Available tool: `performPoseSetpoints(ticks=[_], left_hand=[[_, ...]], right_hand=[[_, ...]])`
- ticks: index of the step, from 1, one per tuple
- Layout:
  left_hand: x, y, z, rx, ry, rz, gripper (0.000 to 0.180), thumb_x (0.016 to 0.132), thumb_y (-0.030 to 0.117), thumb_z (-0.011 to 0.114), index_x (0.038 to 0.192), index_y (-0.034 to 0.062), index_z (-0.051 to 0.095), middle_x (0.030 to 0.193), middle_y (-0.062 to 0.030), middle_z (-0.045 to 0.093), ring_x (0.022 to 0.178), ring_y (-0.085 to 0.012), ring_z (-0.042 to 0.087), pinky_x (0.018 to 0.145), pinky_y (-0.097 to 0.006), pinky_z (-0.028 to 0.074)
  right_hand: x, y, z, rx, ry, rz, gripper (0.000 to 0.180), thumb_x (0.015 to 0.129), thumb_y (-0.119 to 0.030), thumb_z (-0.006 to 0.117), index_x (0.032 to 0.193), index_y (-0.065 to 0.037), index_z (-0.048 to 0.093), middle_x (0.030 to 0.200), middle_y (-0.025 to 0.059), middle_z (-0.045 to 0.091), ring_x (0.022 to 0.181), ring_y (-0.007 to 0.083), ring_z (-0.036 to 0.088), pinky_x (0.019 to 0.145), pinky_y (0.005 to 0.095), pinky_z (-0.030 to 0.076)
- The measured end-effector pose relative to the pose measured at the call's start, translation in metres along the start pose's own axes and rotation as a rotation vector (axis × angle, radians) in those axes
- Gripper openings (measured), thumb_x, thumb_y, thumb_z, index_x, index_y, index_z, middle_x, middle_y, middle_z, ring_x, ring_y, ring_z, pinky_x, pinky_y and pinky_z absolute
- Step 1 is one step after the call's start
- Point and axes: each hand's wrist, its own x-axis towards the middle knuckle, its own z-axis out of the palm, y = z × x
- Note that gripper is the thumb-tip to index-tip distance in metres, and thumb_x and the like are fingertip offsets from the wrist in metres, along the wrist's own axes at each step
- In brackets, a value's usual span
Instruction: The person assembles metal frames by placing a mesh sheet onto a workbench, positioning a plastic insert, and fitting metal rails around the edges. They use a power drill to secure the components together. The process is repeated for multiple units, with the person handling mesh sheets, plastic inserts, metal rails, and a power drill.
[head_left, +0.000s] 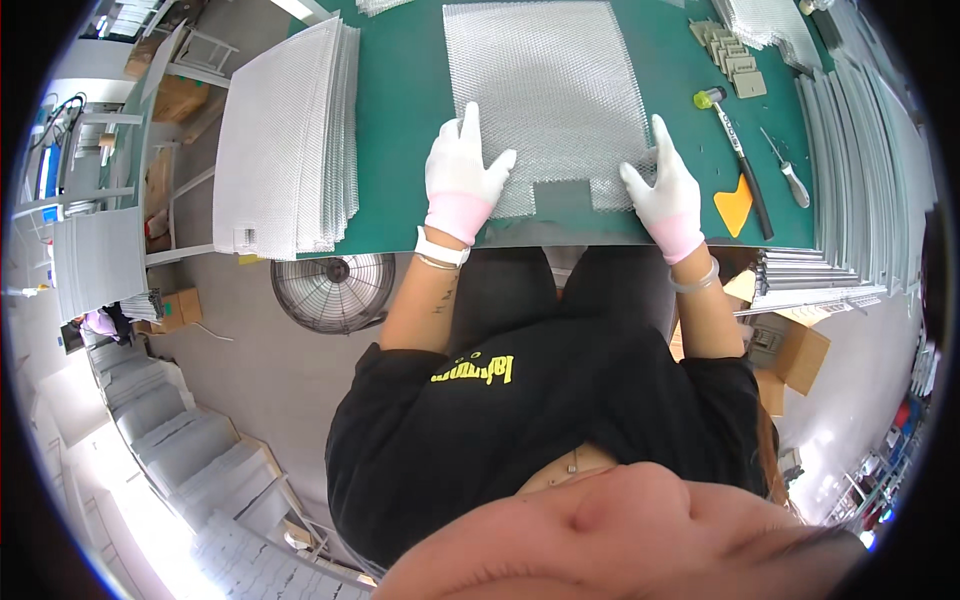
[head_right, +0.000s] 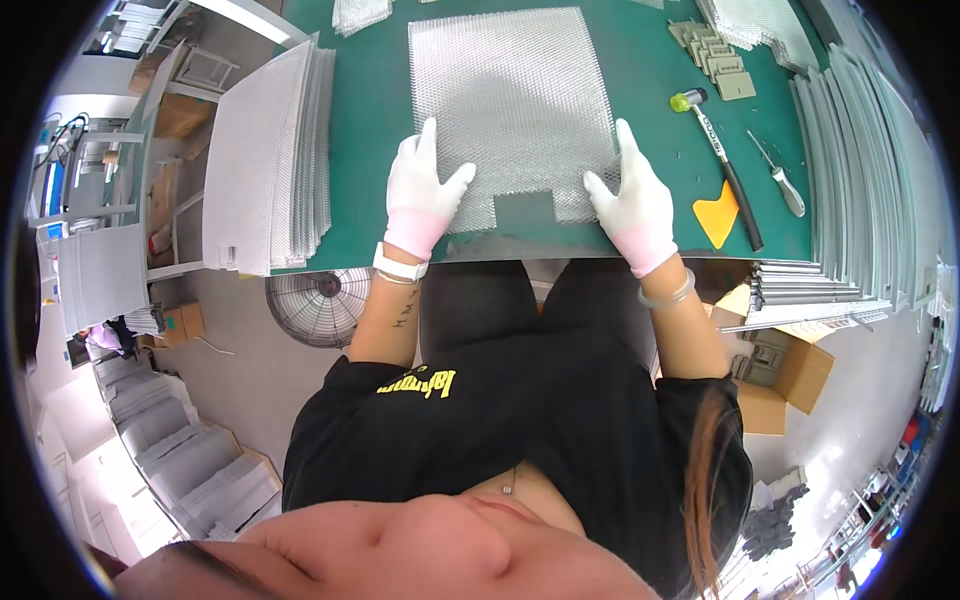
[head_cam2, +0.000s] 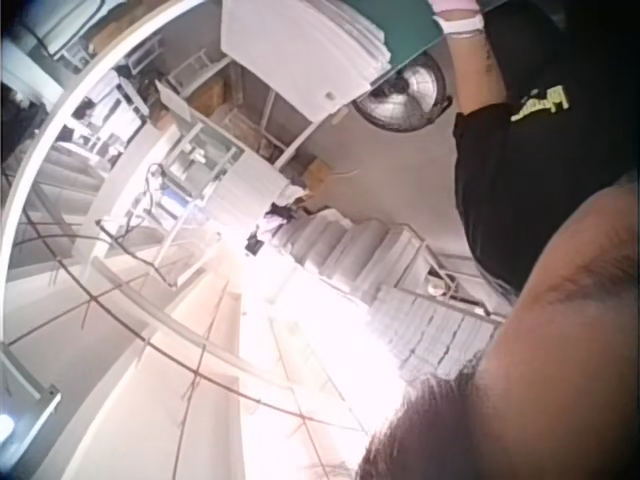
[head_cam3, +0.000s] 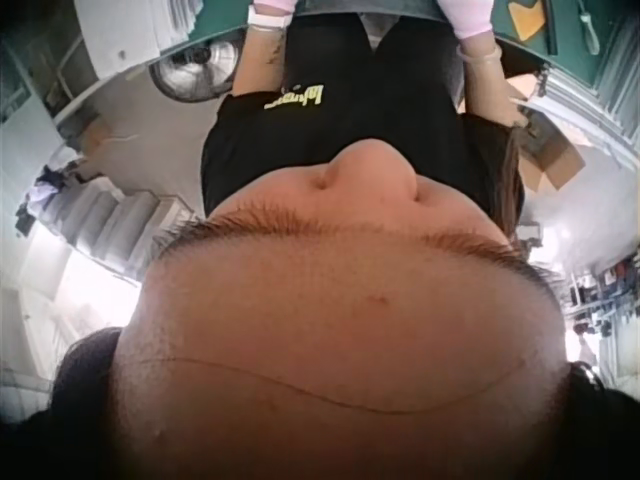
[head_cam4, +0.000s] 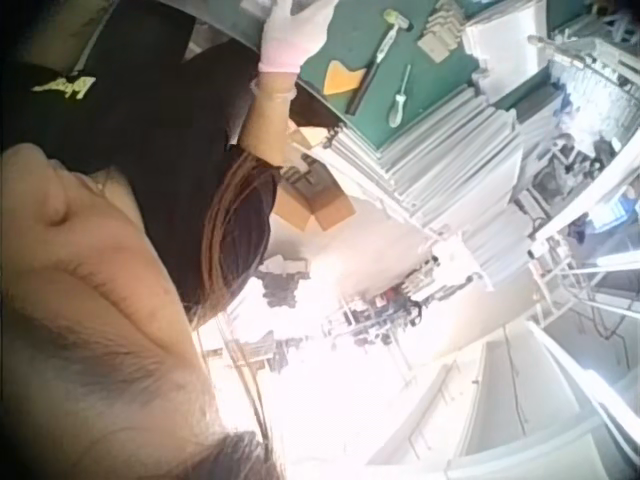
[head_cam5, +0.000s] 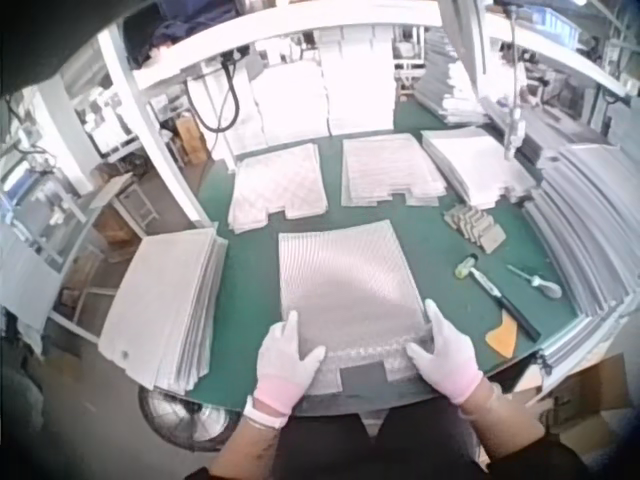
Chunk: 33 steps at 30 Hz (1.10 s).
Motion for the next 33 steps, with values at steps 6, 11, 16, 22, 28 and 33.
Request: performPoseSetpoints(ticks=[6, 11, 16, 22, 28, 33], left_hand=[[0.002, -0.001, -0.001, 0.018, -0.026, -0.019, 0.082, 0.082, 0.04, 0.075, 0.146, -0.001, 0.044, 0.129, -0.026, 0.055, 0.116, -0.0386, 0.058, 0.098, -0.043, 0.049], [0.004, -0.005, 0.001, 0.058, -0.016, -0.011, 0.08, 0.083, 0.043, 0.073, 0.145, -0.0005, 0.046, 0.128, -0.0259, 0.056, 0.114, -0.0383, 0.059, 0.096, -0.043, 0.051], [0.005, -0.001, -0.001, 0.073, -0.049, -0.047, 0.083, 0.083, 0.045, 0.073, 0.147, 0.0013, 0.044, 0.131, -0.0254, 0.054, 0.116, -0.0377, 0.059, 0.097, -0.042, 0.05], [0.005, -0.001, 0.001, 0.09, -0.035, -0.039, 0.082, 0.083, 0.045, 0.074, 0.147, 0.0015, 0.045, 0.131, -0.0258, 0.055, 0.114, -0.0377, 0.06, 0.096, -0.042, 0.051], [0.006, 0.0, 0.002, 0.093, -0.034, -0.041, 0.08, 0.082, 0.043, 0.075, 0.145, 0.0015, 0.047, 0.13, -0.0269, 0.055, 0.114, -0.0391, 0.06, 0.096, -0.043, 0.051], [0.004, -0.002, 0.003, 0.073, -0.018, -0.035, 0.082, 0.082, 0.044, 0.074, 0.146, 0.0017, 0.046, 0.131, -0.025, 0.054, 0.114, -0.0379, 0.059, 0.096, -0.044, 0.051]], right_hand=[[0.006, 0.006, -0.001, 0.011, 0.01, -0.115, 0.059, 0.086, -0.021, 0.072, 0.14, -0.005, 0.053, 0.113, 0.0173, 0.066, 0.096, 0.034, 0.067, 0.084, 0.0383, 0.055], [0.008, -0.011, -0.013, -0.048, -0.065, -0.065, 0.054, 0.086, -0.023, 0.072, 0.136, -0.008, 0.056, 0.101, 0.014, 0.065, 0.087, 0.0316, 0.066, 0.076, 0.0378, 0.055], [0.012, 0.007, 0.002, -0.045, -0.021, -0.126, 0.052, 0.087, -0.026, 0.073, 0.133, -0.009, 0.059, 0.095, 0.0126, 0.064, 0.083, 0.0307, 0.066, 0.073, 0.0377, 0.054], [0.012, 0.011, 0.002, -0.038, -0.019, -0.114, 0.05, 0.087, -0.027, 0.072, 0.132, -0.009, 0.059, 0.093, 0.0118, 0.063, 0.083, 0.0299, 0.065, 0.073, 0.0383, 0.054], [0.008, 0.012, 0.003, -0.089, -0.049, -0.105, 0.05, 0.088, -0.03, 0.071, 0.132, -0.008, 0.058, 0.095, 0.0122, 0.061, 0.086, 0.0304, 0.064, 0.076, 0.0388, 0.053], [0.015, 0.013, 0.0, -0.071, -0.112, -0.096, 0.049, 0.09, -0.031, 0.068, 0.132, -0.006, 0.058, 0.102, 0.0154, 0.063, 0.092, 0.0341, 0.065, 0.081, 0.0416, 0.053]])
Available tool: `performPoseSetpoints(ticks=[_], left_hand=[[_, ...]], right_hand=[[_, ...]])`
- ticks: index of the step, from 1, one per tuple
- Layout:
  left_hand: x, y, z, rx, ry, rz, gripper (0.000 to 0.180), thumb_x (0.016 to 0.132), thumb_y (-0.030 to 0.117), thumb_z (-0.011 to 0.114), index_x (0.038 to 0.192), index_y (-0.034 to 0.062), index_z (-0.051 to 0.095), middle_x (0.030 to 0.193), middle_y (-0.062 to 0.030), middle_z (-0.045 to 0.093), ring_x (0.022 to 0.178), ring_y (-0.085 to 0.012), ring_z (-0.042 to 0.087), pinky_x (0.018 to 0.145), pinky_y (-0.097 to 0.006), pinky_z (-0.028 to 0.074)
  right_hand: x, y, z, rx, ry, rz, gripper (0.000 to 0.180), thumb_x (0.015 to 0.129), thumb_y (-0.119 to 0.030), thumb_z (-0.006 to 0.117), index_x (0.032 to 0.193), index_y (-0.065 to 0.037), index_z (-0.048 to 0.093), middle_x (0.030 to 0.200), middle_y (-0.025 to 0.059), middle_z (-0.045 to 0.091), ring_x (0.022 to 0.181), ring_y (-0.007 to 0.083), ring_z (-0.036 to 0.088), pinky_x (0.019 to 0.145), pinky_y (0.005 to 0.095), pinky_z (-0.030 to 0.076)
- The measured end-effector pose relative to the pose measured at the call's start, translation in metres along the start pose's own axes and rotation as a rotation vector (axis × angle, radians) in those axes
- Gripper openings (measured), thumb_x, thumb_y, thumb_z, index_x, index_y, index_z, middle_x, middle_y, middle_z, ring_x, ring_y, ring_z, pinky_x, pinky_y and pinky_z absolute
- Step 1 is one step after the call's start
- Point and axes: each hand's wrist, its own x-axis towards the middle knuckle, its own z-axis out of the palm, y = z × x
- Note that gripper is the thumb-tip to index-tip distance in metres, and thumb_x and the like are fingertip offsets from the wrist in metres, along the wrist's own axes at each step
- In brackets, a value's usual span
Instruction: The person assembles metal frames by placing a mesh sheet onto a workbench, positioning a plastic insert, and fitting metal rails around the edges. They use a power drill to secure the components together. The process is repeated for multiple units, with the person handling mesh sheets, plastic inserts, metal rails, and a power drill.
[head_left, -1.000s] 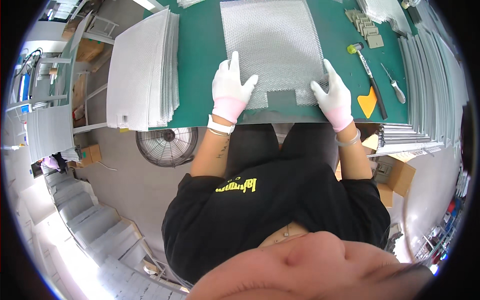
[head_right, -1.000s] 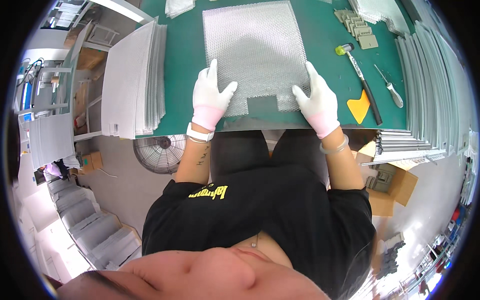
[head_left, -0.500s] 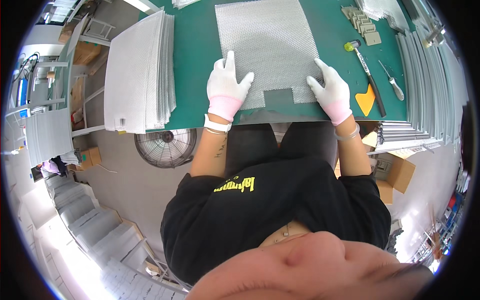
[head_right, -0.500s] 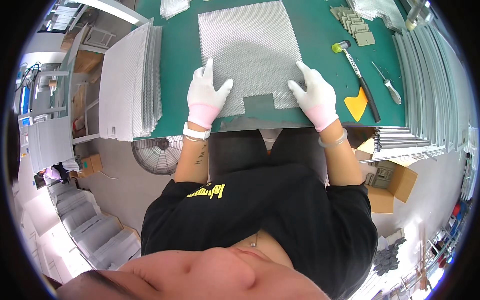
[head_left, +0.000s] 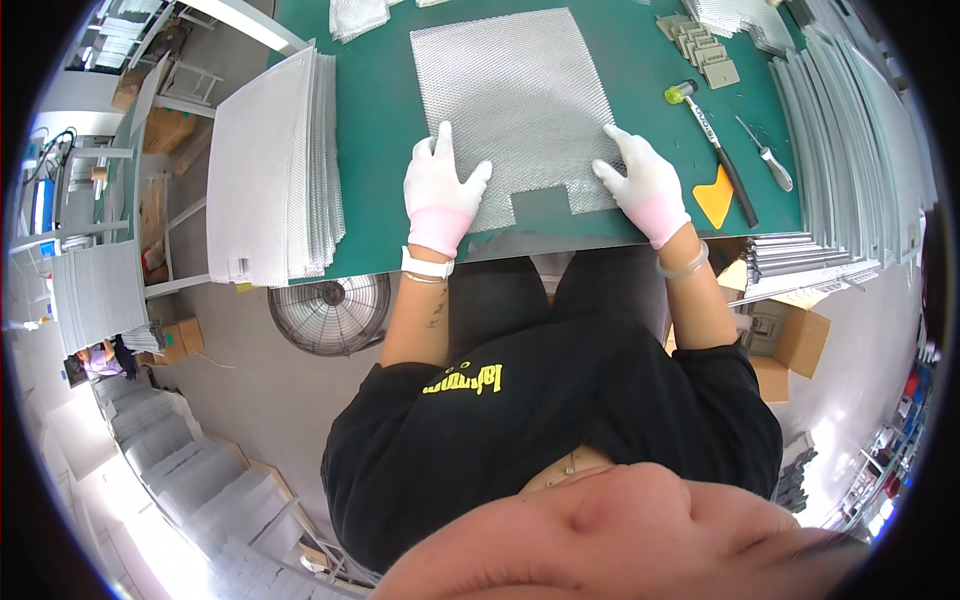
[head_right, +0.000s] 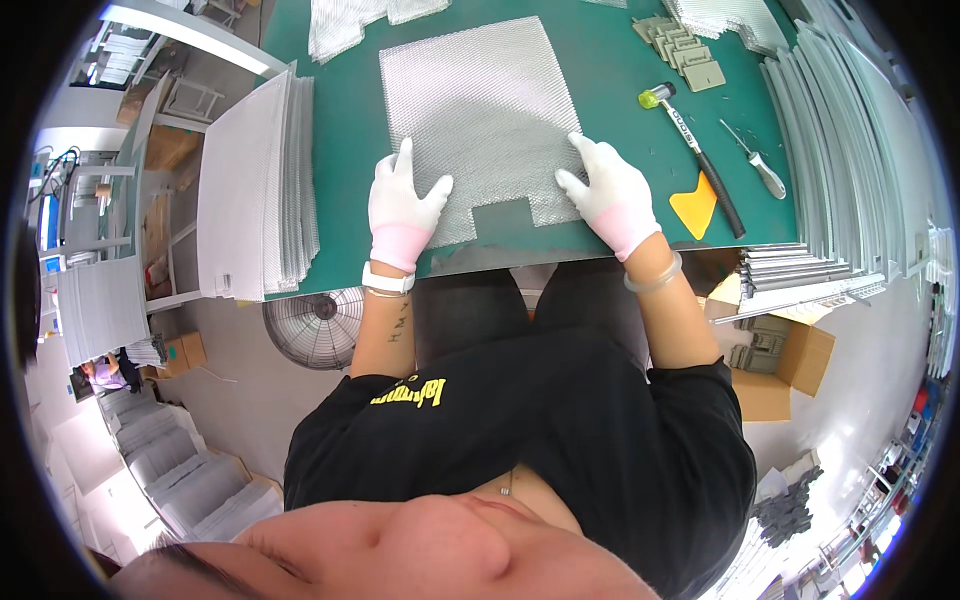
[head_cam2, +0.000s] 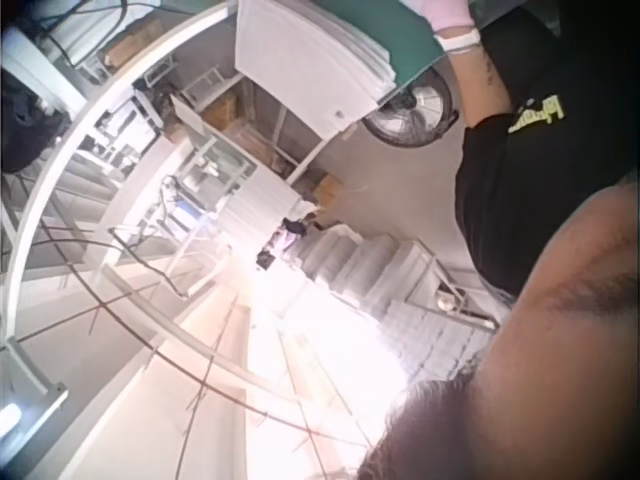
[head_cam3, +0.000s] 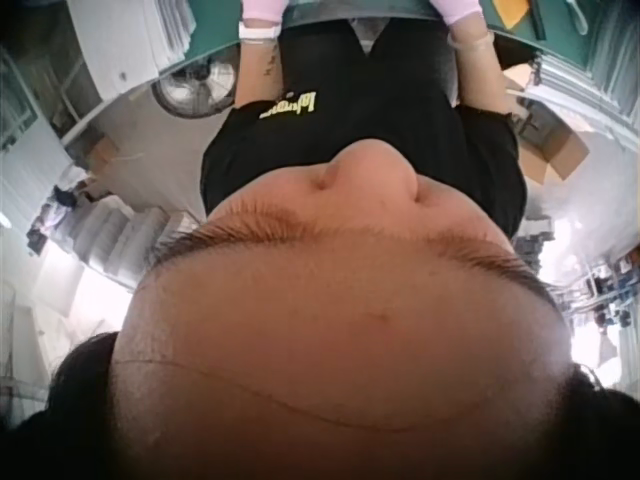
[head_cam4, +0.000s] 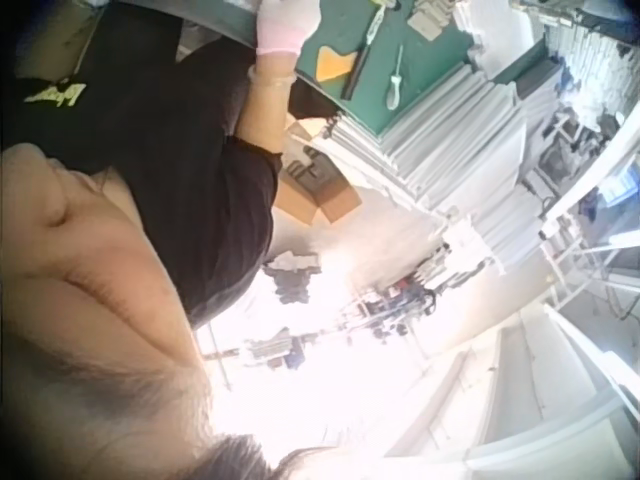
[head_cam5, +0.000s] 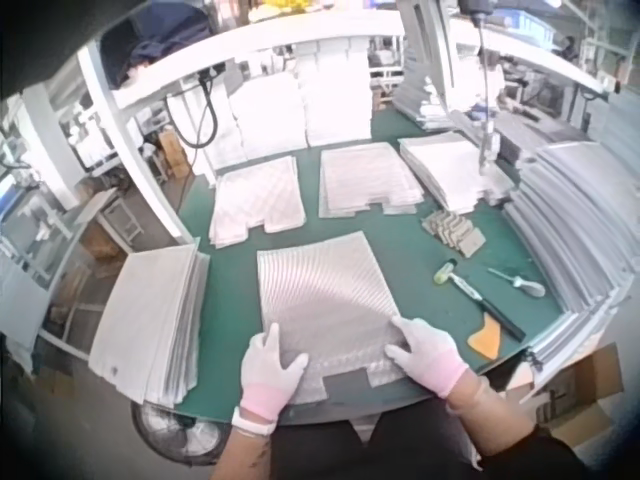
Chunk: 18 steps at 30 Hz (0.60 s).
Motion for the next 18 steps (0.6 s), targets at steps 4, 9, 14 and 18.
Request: performPoseSetpoints(ticks=[4, 9, 14, 18], left_hand=[[0.001, -0.001, 0.0, -0.02, 0.008, 0.002, 0.081, 0.081, 0.044, 0.076, 0.144, 0.001, 0.047, 0.131, -0.0249, 0.054, 0.114, -0.0381, 0.059, 0.095, -0.044, 0.051], [0.002, -0.001, 0.0, -0.034, 0.014, -0.005, 0.081, 0.079, 0.041, 0.079, 0.143, 0.0016, 0.049, 0.129, -0.0247, 0.055, 0.113, -0.0381, 0.06, 0.096, -0.043, 0.051], [0.005, 0.005, -0.007, -0.054, -0.055, -0.062, 0.082, 0.078, 0.043, 0.079, 0.145, 0.0063, 0.049, 0.133, -0.0235, 0.052, 0.117, -0.0383, 0.057, 0.096, -0.043, 0.051], [0.012, 0.021, -0.022, 0.122, -0.081, -0.104, 0.075, 0.078, 0.041, 0.079, 0.143, 0.0167, 0.053, 0.144, -0.0221, 0.045, 0.132, -0.0427, 0.043, 0.109, -0.055, 0.035]], right_hand=[[0.006, -0.006, -0.008, -0.015, -0.088, 0.043, 0.049, 0.091, -0.031, 0.066, 0.132, -0.005, 0.057, 0.105, 0.0174, 0.063, 0.094, 0.0363, 0.066, 0.083, 0.0429, 0.053], [0.005, -0.006, -0.009, -0.047, -0.129, 0.058, 0.047, 0.092, -0.031, 0.065, 0.131, -0.005, 0.057, 0.105, 0.0187, 0.062, 0.093, 0.0375, 0.065, 0.084, 0.0431, 0.054], [0.009, -0.019, -0.018, -0.168, -0.246, 0.103, 0.047, 0.092, -0.035, 0.065, 0.129, -0.008, 0.058, 0.102, 0.018, 0.061, 0.092, 0.0368, 0.065, 0.084, 0.0435, 0.053], [0.042, 0.043, -0.044, -0.142, -0.077, -0.145, 0.029, 0.09, -0.034, 0.062, 0.11, -0.015, 0.069, 0.099, 0.0138, 0.065, 0.097, 0.0341, 0.065, 0.086, 0.0427, 0.053]])
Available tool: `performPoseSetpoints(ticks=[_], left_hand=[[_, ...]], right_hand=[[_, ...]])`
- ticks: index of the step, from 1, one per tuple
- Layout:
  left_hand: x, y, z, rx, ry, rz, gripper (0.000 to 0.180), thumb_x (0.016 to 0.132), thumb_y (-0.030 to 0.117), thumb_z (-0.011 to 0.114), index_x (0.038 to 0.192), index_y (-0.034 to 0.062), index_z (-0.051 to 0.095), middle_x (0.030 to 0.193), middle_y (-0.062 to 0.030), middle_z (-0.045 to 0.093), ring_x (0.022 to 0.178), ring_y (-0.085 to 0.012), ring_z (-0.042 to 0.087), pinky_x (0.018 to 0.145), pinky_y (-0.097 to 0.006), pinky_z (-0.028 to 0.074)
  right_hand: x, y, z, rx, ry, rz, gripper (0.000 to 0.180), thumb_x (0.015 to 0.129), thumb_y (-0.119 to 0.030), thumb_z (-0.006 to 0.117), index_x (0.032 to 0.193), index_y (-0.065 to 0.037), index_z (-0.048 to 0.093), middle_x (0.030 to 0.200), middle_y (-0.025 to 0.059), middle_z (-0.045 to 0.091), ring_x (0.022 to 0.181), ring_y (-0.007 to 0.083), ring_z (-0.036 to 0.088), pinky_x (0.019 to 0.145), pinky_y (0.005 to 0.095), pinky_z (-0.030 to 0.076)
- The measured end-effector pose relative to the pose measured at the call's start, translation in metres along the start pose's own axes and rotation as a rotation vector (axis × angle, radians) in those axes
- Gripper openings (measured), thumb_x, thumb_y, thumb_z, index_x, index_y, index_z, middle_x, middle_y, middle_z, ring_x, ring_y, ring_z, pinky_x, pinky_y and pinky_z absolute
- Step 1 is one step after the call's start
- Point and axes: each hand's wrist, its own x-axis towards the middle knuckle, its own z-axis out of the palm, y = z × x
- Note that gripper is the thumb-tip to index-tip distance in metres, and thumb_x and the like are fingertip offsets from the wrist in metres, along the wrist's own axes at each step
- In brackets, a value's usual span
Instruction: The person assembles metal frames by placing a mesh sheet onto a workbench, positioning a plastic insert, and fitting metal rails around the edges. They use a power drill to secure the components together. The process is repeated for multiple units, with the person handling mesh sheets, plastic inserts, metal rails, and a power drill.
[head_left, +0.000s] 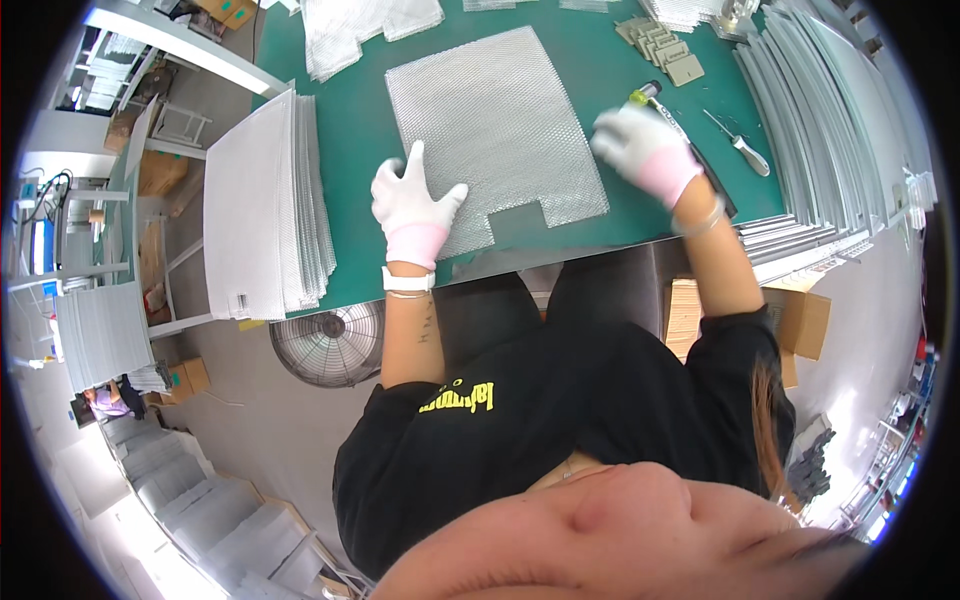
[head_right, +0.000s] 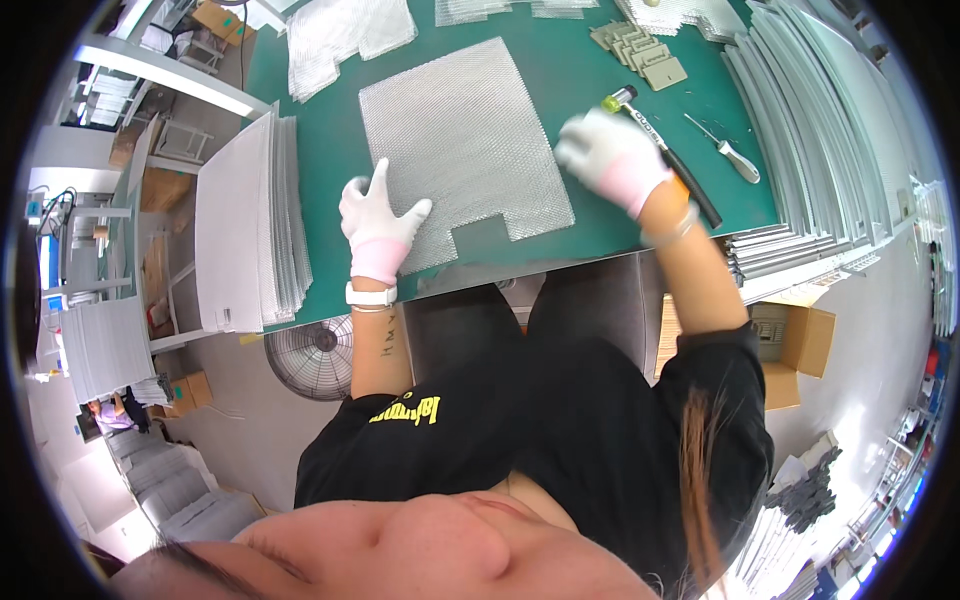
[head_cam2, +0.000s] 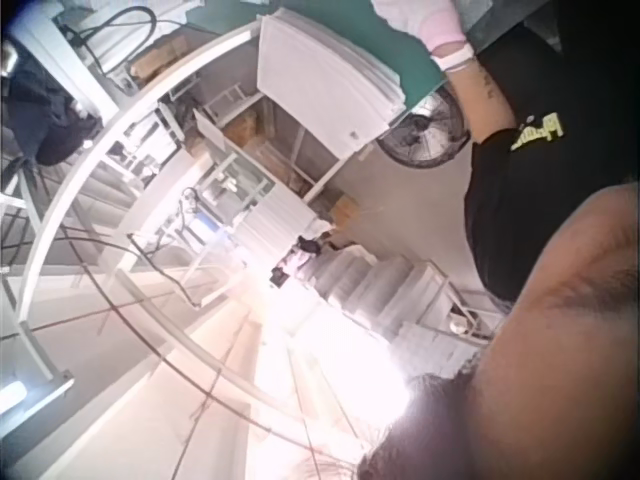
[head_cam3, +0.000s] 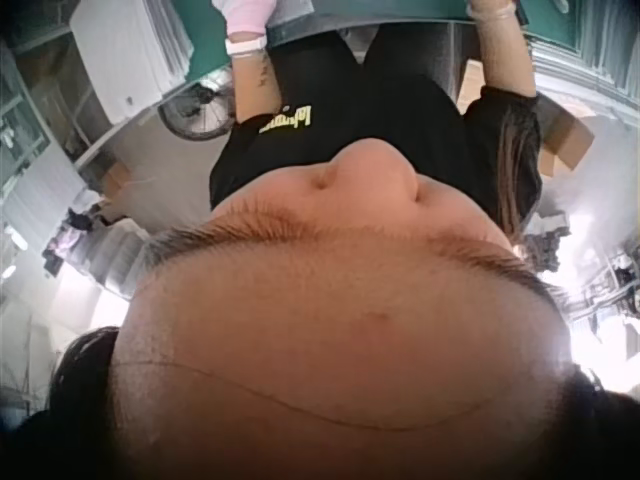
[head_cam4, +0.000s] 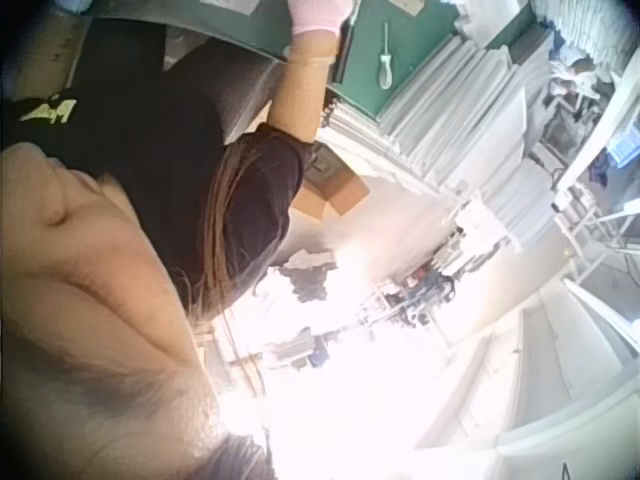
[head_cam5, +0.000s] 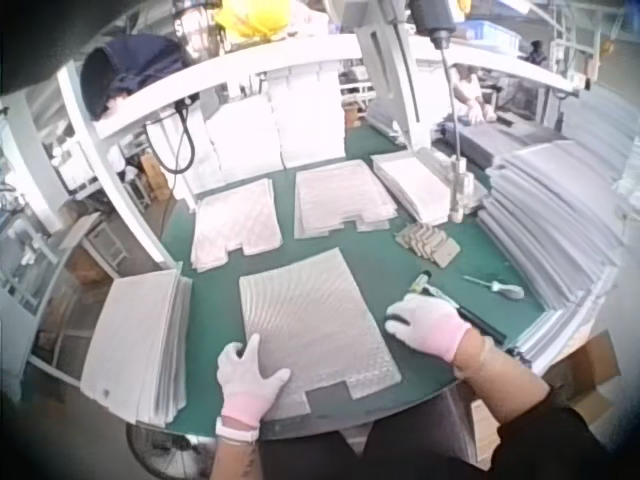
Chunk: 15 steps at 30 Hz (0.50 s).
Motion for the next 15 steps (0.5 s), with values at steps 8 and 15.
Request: performPoseSetpoints(ticks=[8, 15], left_hand=[[-0.011, -0.024, 0.005, 0.052, -0.135, 0.354, 0.067, 0.078, 0.045, 0.075, 0.139, 0.0231, 0.057, 0.15, -0.0163, 0.043, 0.145, -0.0463, 0.027, 0.116, -0.069, 0.009], [-0.093, 0.027, -0.024, -0.219, 0.342, 0.461, 0.053, 0.071, 0.024, 0.08, 0.119, 0.0083, 0.063, 0.128, -0.0152, 0.055, 0.13, -0.0417, 0.043, 0.11, -0.065, 0.024]], right_hand=[[0.055, 0.176, -0.059, -0.53, -0.027, -0.09, 0.054, 0.073, -0.015, 0.077, 0.125, -0.017, 0.062, 0.128, 0.0064, 0.064, 0.122, 0.0273, 0.057, 0.105, 0.0404, 0.045], [0.049, 0.17, -0.075, -0.409, -0.189, 0.339, 0.039, 0.076, -0.019, 0.078, 0.109, -0.007, 0.062, 0.109, 0.0149, 0.068, 0.103, 0.0354, 0.065, 0.089, 0.0438, 0.052]])
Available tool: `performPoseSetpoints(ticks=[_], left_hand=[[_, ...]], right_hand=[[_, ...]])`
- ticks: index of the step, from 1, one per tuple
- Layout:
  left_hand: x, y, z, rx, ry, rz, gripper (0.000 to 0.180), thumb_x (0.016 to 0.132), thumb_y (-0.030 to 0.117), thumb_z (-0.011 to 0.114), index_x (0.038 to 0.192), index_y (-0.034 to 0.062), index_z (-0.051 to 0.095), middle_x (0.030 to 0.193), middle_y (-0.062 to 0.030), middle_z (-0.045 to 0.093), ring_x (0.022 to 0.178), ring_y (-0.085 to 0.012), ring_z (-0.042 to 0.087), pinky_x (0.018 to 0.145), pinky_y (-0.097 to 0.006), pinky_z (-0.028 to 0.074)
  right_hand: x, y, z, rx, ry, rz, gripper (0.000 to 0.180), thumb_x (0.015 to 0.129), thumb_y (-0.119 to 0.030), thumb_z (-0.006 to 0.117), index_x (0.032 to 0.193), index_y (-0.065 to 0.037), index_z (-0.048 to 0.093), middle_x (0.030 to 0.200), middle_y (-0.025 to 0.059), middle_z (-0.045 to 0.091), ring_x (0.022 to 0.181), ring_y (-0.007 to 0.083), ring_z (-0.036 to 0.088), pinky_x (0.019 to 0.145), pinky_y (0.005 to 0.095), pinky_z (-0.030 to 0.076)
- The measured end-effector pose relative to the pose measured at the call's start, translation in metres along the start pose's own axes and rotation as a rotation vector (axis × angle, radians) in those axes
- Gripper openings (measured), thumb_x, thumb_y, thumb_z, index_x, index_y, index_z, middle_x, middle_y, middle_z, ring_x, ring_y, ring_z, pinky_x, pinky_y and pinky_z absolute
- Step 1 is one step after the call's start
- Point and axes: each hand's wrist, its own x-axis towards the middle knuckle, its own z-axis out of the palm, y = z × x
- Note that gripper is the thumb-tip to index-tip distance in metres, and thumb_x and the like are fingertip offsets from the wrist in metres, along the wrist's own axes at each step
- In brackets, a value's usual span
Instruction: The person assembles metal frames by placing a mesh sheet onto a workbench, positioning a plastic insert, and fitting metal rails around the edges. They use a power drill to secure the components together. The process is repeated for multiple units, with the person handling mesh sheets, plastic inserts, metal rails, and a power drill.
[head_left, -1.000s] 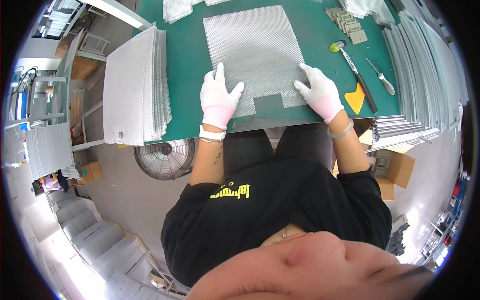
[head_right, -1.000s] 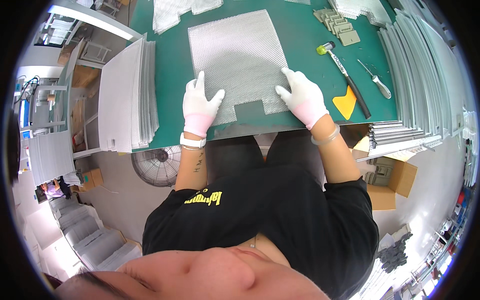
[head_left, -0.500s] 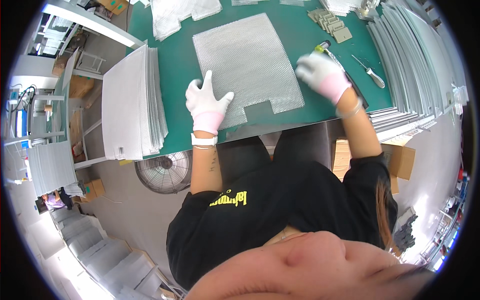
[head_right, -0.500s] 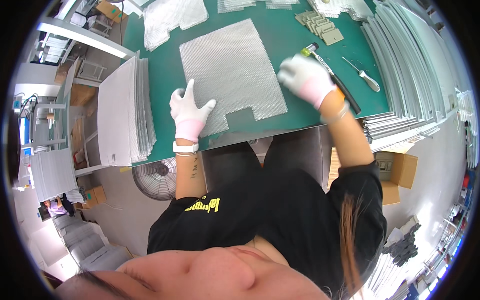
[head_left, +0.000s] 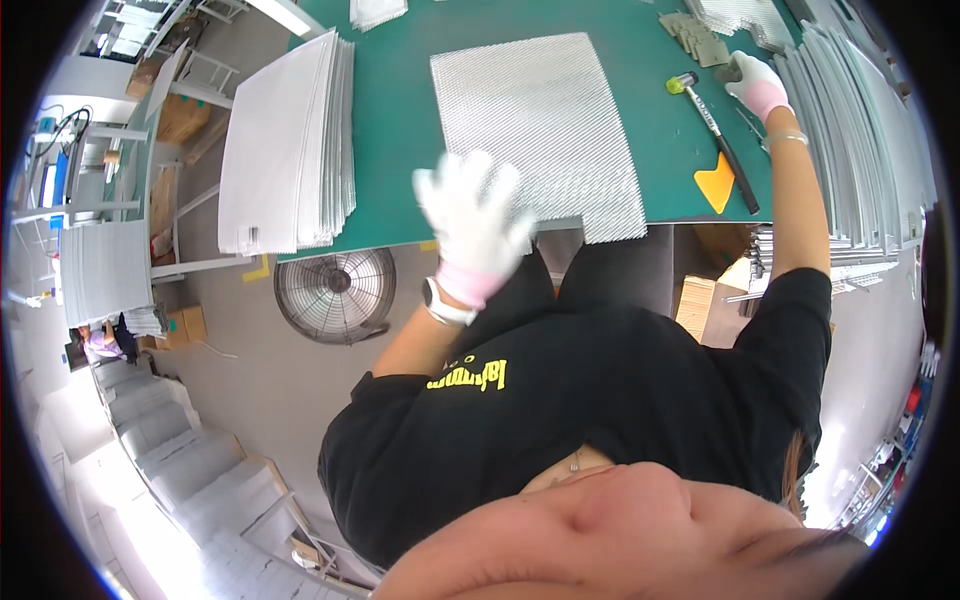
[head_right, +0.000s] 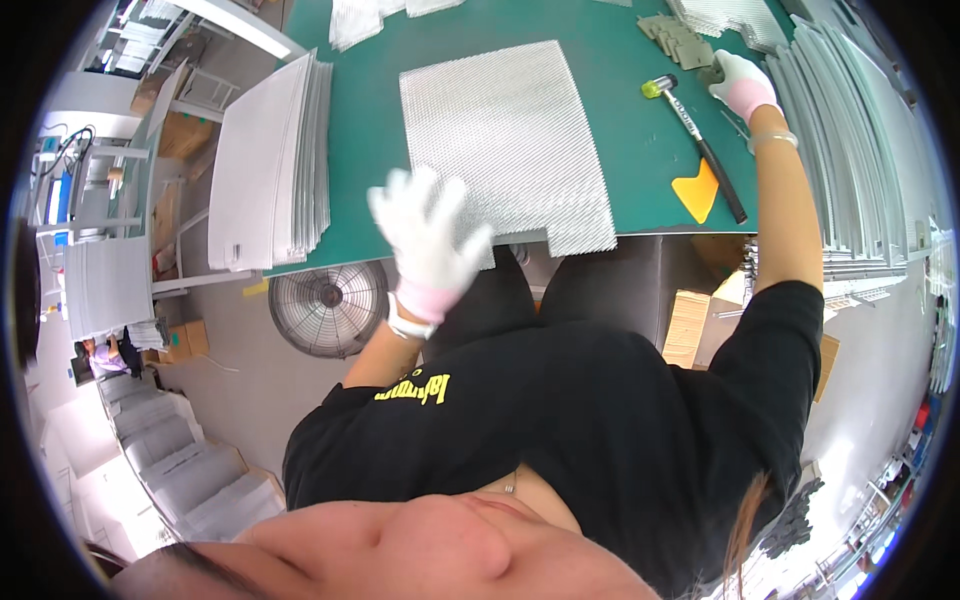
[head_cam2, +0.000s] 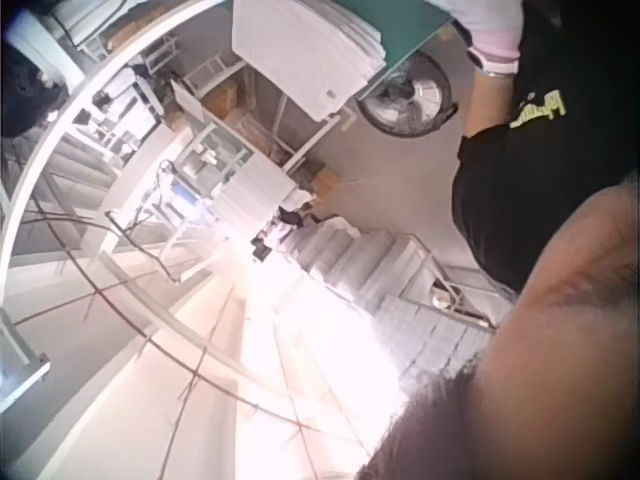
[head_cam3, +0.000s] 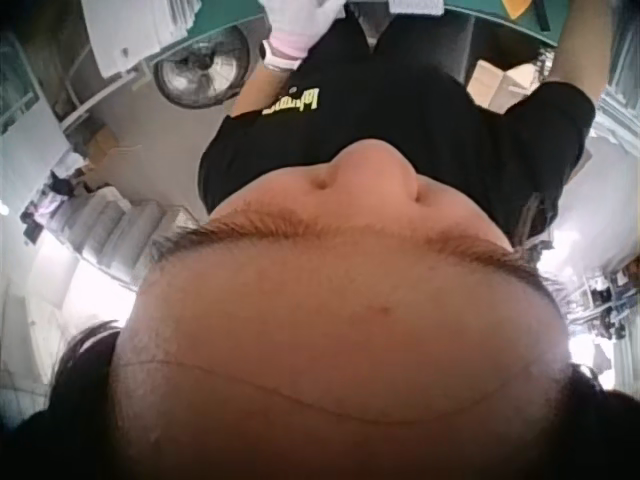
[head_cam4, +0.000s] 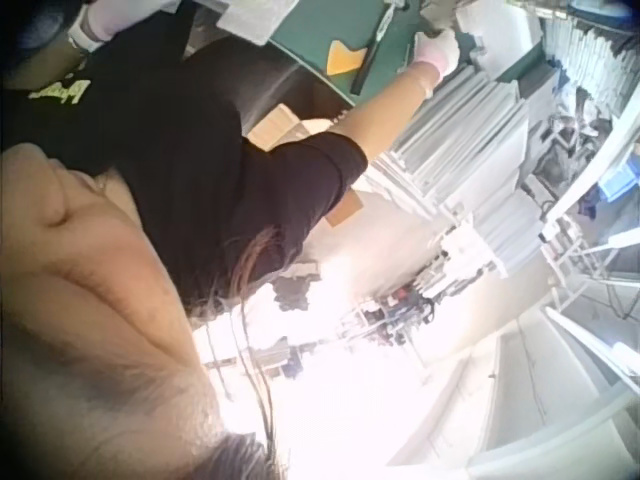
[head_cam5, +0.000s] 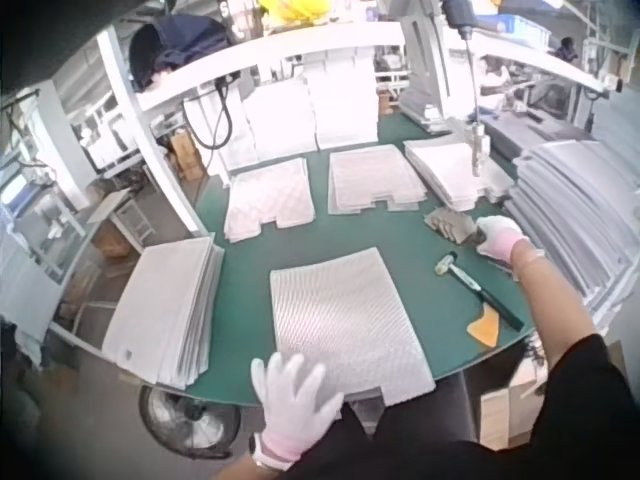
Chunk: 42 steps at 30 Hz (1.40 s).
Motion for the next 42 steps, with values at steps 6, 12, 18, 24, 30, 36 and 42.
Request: performPoseSetpoints(ticks=[6, 12, 18, 24, 30, 36, 42], left_hand=[[-0.129, 0.011, 0.05, -1.506, -0.698, -0.88, 0.025, 0.103, 0.026, 0.057, 0.111, 0.0034, 0.065, 0.108, -0.0068, 0.068, 0.098, -0.0179, 0.065, 0.092, -0.038, 0.053], [-0.115, 0.007, 0.071, -1.904, -0.054, -1.21, 0.03, 0.104, 0.03, 0.056, 0.107, -0.0001, 0.061, 0.109, -0.0109, 0.065, 0.101, -0.0229, 0.065, 0.097, -0.04, 0.05], [-0.106, 0.016, 0.068, -1.743, 0.019, -1.065, 0.026, 0.103, 0.021, 0.058, 0.106, -0.0023, 0.068, 0.104, -0.0118, 0.07, 0.098, -0.0204, 0.067, 0.095, -0.04, 0.051], [-0.116, 0.01, 0.076, -1.567, -0.089, -1.194, 0.037, 0.102, 0.028, 0.061, 0.112, -0.0073, 0.067, 0.111, -0.0159, 0.07, 0.102, -0.0218, 0.067, 0.097, -0.038, 0.051], [-0.12, 0.009, 0.086, -1.562, -0.318, -1.091, 0.035, 0.102, 0.033, 0.062, 0.109, -0.001, 0.066, 0.093, -0.0049, 0.069, 0.079, -0.0108, 0.062, 0.075, -0.027, 0.049], [-0.115, -0.001, 0.075, -1.584, -0.368, -1.037, 0.032, 0.102, 0.033, 0.061, 0.105, 0.0022, 0.067, 0.082, -0.0005, 0.067, 0.068, -0.0059, 0.057, 0.067, -0.023, 0.047], [-0.117, 0.01, 0.081, -1.801, -0.214, -1.067, 0.036, 0.105, 0.033, 0.054, 0.117, 0.0002, 0.06, 0.095, -0.0034, 0.068, 0.076, -0.0083, 0.062, 0.07, -0.024, 0.051]], right_hand=[[-0.147, -0.148, -0.036, 0.805, 0.187, -0.204, 0.016, 0.089, -0.013, 0.07, 0.099, -0.003, 0.063, 0.083, 0.0075, 0.062, 0.074, 0.0175, 0.062, 0.07, 0.0328, 0.051], [-0.3, -0.252, 0.1, 1.835, -0.665, -0.018, 0.035, 0.101, -0.022, 0.062, 0.125, 0.001, 0.053, 0.108, 0.0109, 0.069, 0.088, 0.0151, 0.068, 0.082, 0.0314, 0.056], [-0.294, -0.275, 0.132, 2.239, -0.574, 0.23, 0.036, 0.101, -0.023, 0.061, 0.126, 0.002, 0.053, 0.104, 0.0102, 0.068, 0.08, 0.0138, 0.067, 0.074, 0.0282, 0.056], [-0.285, -0.274, 0.135, 2.032, -0.57, 0.153, 0.032, 0.101, -0.023, 0.061, 0.121, 0.001, 0.056, 0.097, 0.0078, 0.069, 0.073, 0.0114, 0.065, 0.069, 0.0267, 0.054], [-0.282, -0.286, 0.112, 1.78, -0.374, 0.142, 0.028, 0.101, -0.025, 0.062, 0.108, 0.002, 0.06, 0.091, 0.0051, 0.067, 0.077, 0.0079, 0.062, 0.07, 0.0259, 0.051], [-0.278, -0.279, 0.111, 1.884, -0.153, 0.524, 0.028, 0.099, -0.028, 0.065, 0.098, -0.001, 0.061, 0.082, 0.0038, 0.063, 0.073, 0.0078, 0.057, 0.07, 0.0251, 0.047], [-0.279, -0.277, 0.106, 1.753, -0.185, 0.492, 0.031, 0.099, -0.029, 0.065, 0.097, 0.002, 0.067, 0.084, 0.0049, 0.067, 0.074, 0.0082, 0.059, 0.07, 0.0251, 0.048]])
